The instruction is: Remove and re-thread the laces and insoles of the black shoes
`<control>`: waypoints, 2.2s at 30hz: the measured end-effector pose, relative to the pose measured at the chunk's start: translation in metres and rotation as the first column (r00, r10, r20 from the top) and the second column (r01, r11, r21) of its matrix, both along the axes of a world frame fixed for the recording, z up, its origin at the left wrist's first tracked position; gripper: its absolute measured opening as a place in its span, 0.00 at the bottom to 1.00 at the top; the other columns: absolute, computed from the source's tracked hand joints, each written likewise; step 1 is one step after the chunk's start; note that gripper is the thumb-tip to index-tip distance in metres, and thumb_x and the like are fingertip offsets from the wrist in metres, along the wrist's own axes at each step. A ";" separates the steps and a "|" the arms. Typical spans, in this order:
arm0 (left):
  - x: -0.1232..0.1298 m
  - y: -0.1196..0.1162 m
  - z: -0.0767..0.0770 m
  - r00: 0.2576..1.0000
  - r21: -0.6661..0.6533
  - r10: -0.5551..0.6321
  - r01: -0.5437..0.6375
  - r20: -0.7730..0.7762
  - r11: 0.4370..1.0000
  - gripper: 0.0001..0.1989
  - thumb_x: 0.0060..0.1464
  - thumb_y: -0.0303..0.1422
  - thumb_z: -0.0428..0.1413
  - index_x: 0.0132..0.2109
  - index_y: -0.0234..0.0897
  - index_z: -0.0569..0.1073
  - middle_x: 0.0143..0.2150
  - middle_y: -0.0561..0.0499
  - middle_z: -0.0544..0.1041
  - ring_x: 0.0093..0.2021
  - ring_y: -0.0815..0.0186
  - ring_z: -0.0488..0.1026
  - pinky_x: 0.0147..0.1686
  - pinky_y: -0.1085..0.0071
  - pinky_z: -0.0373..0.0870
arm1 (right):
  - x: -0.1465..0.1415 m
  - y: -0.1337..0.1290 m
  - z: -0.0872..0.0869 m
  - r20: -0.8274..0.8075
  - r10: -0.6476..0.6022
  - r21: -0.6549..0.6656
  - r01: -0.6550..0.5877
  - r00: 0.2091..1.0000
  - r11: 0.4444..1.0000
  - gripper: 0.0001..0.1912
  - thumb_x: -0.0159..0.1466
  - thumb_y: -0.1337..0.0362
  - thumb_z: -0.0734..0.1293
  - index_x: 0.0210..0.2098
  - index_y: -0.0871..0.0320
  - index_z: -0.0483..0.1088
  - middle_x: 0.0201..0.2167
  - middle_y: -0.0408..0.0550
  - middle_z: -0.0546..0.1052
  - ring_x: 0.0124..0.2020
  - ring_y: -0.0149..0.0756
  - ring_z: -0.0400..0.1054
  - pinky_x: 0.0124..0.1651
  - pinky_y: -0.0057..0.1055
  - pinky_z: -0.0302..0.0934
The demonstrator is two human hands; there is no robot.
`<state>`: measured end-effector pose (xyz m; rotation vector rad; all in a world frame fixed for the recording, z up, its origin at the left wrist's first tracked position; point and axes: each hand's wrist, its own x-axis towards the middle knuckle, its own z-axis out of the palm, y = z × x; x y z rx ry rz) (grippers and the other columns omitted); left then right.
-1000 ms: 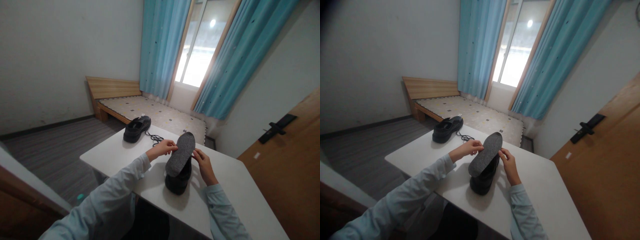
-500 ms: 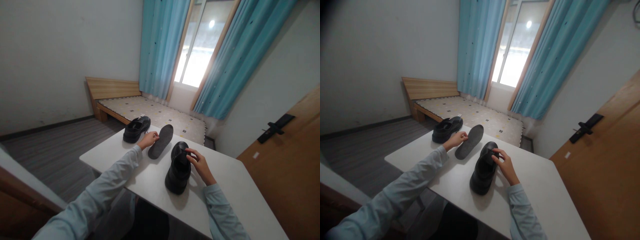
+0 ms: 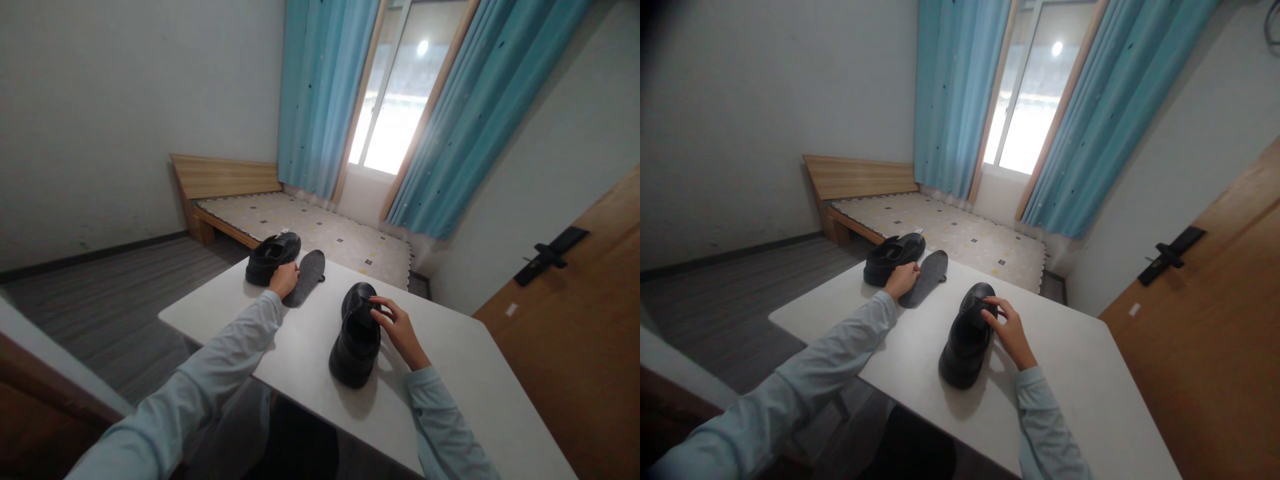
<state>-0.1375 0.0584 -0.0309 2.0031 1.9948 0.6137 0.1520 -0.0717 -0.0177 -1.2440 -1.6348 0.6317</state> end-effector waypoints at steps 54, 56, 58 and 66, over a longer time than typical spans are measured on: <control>0.022 -0.116 0.097 0.682 0.134 -0.593 0.697 -0.428 0.705 0.27 0.43 0.30 0.64 0.51 0.42 0.65 0.43 0.49 0.72 0.47 0.60 0.67 0.42 0.70 0.61 | 0.012 0.002 -0.002 0.174 -0.267 0.293 0.209 0.948 0.933 0.15 0.65 0.54 0.57 0.44 0.55 0.66 0.43 0.52 0.68 0.41 0.41 0.65 0.44 0.43 0.63; 0.016 -0.111 0.098 0.705 0.166 -0.557 0.673 -0.439 0.721 0.25 0.44 0.29 0.63 0.50 0.42 0.66 0.43 0.49 0.72 0.46 0.60 0.67 0.42 0.70 0.61 | 0.013 0.002 -0.003 0.179 -0.264 0.299 0.203 0.948 0.932 0.15 0.65 0.54 0.56 0.44 0.55 0.66 0.43 0.51 0.68 0.41 0.41 0.64 0.44 0.43 0.63; 0.012 -0.105 0.097 0.727 0.192 -0.521 0.646 -0.447 0.739 0.25 0.44 0.27 0.62 0.50 0.41 0.66 0.43 0.49 0.73 0.46 0.61 0.67 0.41 0.70 0.61 | 0.013 0.002 -0.003 0.187 -0.262 0.306 0.197 0.947 0.931 0.14 0.65 0.55 0.56 0.43 0.55 0.66 0.42 0.51 0.67 0.41 0.40 0.64 0.45 0.43 0.62; -0.001 -0.088 0.078 0.791 0.260 -0.349 0.523 -0.502 0.812 0.25 0.45 0.25 0.61 0.50 0.40 0.65 0.44 0.49 0.73 0.47 0.59 0.66 0.37 0.70 0.61 | 0.013 0.002 -0.003 0.204 -0.245 0.310 0.175 0.948 0.935 0.13 0.66 0.55 0.56 0.42 0.55 0.66 0.42 0.51 0.67 0.41 0.40 0.64 0.46 0.43 0.62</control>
